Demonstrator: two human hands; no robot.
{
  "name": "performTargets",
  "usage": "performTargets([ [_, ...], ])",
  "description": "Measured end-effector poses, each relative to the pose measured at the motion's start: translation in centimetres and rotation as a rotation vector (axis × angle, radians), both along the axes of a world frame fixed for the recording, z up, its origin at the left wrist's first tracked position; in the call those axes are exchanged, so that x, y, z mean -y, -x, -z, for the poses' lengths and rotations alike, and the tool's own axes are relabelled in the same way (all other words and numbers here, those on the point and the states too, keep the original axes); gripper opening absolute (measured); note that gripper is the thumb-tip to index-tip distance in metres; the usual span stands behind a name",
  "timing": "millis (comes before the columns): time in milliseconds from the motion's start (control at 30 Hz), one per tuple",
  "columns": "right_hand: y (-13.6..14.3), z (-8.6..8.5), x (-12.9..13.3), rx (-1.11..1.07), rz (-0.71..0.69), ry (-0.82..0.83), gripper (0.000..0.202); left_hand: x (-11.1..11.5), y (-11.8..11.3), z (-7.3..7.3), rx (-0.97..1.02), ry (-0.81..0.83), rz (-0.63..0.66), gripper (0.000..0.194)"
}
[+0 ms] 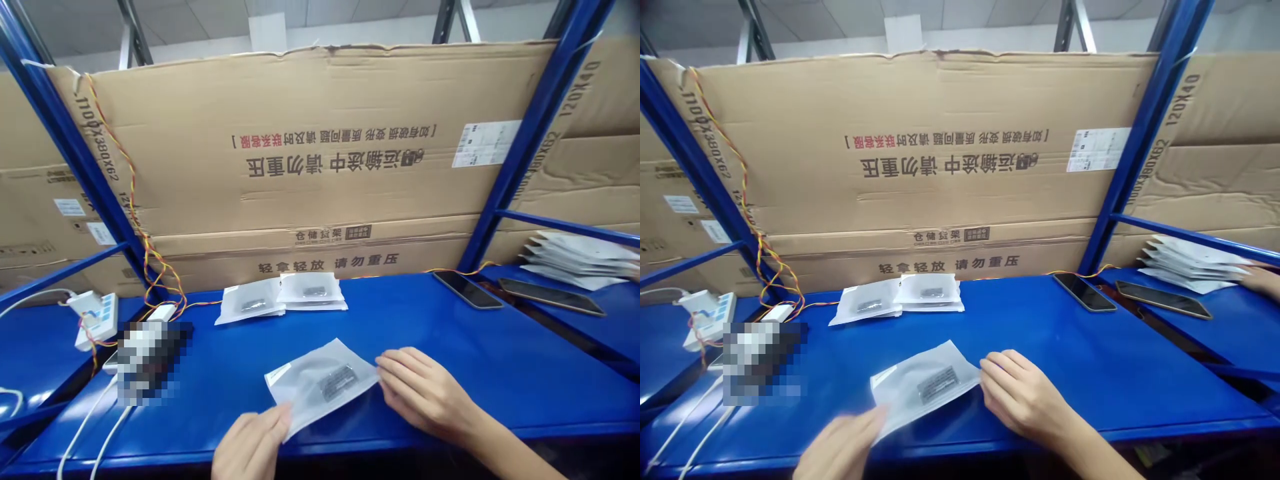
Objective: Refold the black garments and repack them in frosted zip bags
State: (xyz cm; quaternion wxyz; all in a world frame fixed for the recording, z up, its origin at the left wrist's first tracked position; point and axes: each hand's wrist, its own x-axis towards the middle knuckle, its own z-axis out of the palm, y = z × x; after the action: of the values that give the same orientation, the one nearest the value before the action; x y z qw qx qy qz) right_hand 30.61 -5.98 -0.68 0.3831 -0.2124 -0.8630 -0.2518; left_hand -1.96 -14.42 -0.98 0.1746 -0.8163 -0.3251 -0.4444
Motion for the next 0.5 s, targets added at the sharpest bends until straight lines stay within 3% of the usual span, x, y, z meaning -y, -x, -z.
performTargets([
  [133,2.8,-0.5,0.5,0.153,0.039,0.170,0.056,-1.7,-1.3,0.5,0.051,-0.106,0.088,0.036],
  [233,3.5,-0.5,-0.8,0.201,0.002,0.081,0.047,-2.4,-2.4,0.7,-0.004,-0.030,0.100,0.029],
  [333,1.0,-1.0,-4.3,0.156,0.067,0.033,0.046,-2.9,-3.1,0.7,0.020,0.020,-0.020,0.029],
  [400,-1.8,-1.6,-7.8,0.086,0.190,0.086,0.054,-3.2,-3.3,0.8,0.036,0.048,-0.108,0.030],
  [500,-5.4,-1.8,-13.4,-0.041,0.371,0.223,0.055,-3.5,-3.6,1.2,0.013,0.091,-0.122,0.026],
])
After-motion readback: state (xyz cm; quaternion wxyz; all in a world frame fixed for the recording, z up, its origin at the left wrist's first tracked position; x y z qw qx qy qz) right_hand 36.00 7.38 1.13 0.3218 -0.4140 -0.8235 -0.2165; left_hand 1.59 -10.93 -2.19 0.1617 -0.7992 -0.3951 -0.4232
